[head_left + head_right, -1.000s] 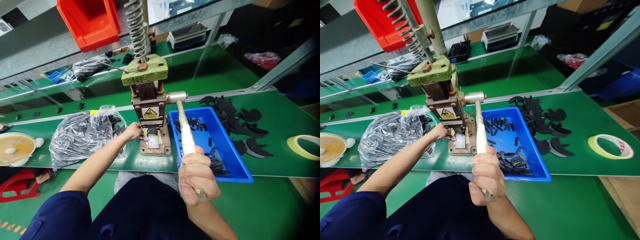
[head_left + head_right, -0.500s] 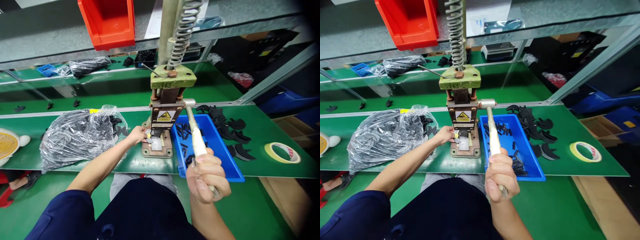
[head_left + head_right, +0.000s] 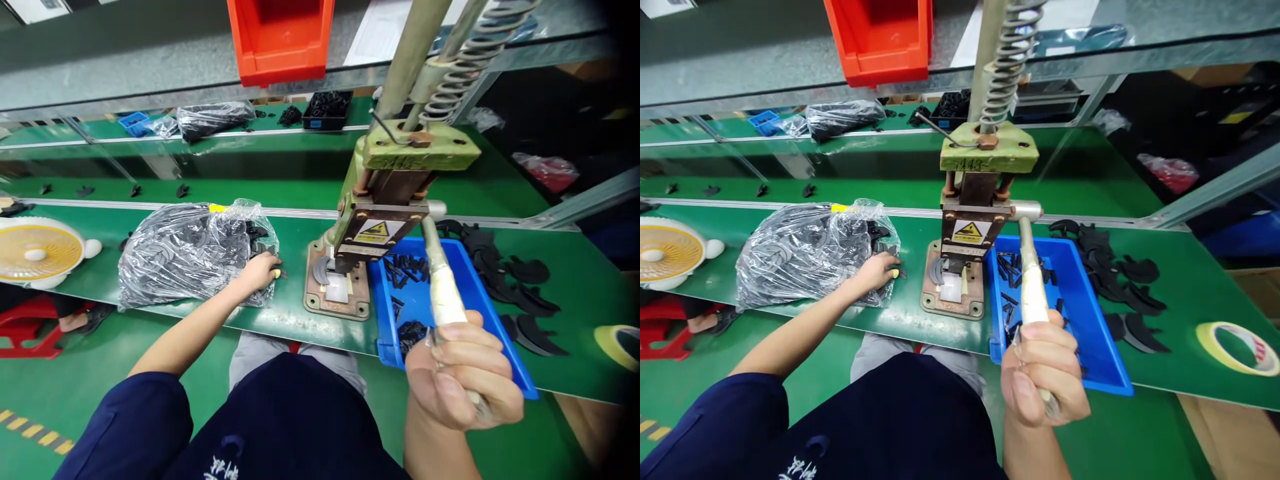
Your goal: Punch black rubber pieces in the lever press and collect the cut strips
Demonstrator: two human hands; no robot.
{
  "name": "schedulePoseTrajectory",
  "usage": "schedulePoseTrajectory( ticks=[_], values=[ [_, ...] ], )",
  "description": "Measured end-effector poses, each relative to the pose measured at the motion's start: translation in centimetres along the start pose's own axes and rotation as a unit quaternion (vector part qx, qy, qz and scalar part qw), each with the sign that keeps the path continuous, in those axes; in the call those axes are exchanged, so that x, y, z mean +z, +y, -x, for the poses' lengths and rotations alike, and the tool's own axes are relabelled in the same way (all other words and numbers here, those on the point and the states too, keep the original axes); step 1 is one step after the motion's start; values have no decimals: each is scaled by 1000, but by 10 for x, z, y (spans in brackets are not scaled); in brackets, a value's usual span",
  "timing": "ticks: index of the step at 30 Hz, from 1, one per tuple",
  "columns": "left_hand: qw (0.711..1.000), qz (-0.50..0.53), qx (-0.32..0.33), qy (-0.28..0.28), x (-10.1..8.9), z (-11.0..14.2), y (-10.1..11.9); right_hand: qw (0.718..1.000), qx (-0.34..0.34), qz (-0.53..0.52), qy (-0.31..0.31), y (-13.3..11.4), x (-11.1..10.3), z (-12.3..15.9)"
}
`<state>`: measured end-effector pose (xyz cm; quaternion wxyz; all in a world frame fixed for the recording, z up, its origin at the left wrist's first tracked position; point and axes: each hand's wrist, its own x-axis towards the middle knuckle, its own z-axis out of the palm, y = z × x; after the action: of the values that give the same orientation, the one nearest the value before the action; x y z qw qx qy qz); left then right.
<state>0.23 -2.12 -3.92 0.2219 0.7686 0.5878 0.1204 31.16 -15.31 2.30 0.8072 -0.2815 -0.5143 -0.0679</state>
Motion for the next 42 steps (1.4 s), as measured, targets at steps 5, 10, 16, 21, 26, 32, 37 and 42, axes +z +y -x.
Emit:
schedulePoseTrajectory(
  ticks=[5, 10, 16, 21, 26, 32, 37, 42],
  values=[
    [996, -62, 9, -58, 7, 2, 6, 1000, 10, 6, -20, -3, -2, -1],
    [994, -53, -11, -95, -3, -8, 17, 999, 14, 15, -25, -4, -2, -2],
    [995, 64, 71, -15, -11, 5, 36, 999, 19, 25, -35, -5, -7, 0],
    [985, 165, 21, 54, -2, 18, 38, 998, 30, 33, -50, -7, -10, 0],
    [917, 388, -94, -5, 5, 23, 40, 998, 23, 17, -49, -4, -7, 0],
    [886, 453, -101, 3, 2, 20, 60, 998, 19, -4, -65, -2, -13, 1],
    [885, 448, -117, 41, 10, 4, 76, 993, 36, 1, -109, -5, -19, 1],
    [869, 475, -137, 31, 17, -15, 97, 992, 42, 14, -120, -3, -25, 6]
  ],
)
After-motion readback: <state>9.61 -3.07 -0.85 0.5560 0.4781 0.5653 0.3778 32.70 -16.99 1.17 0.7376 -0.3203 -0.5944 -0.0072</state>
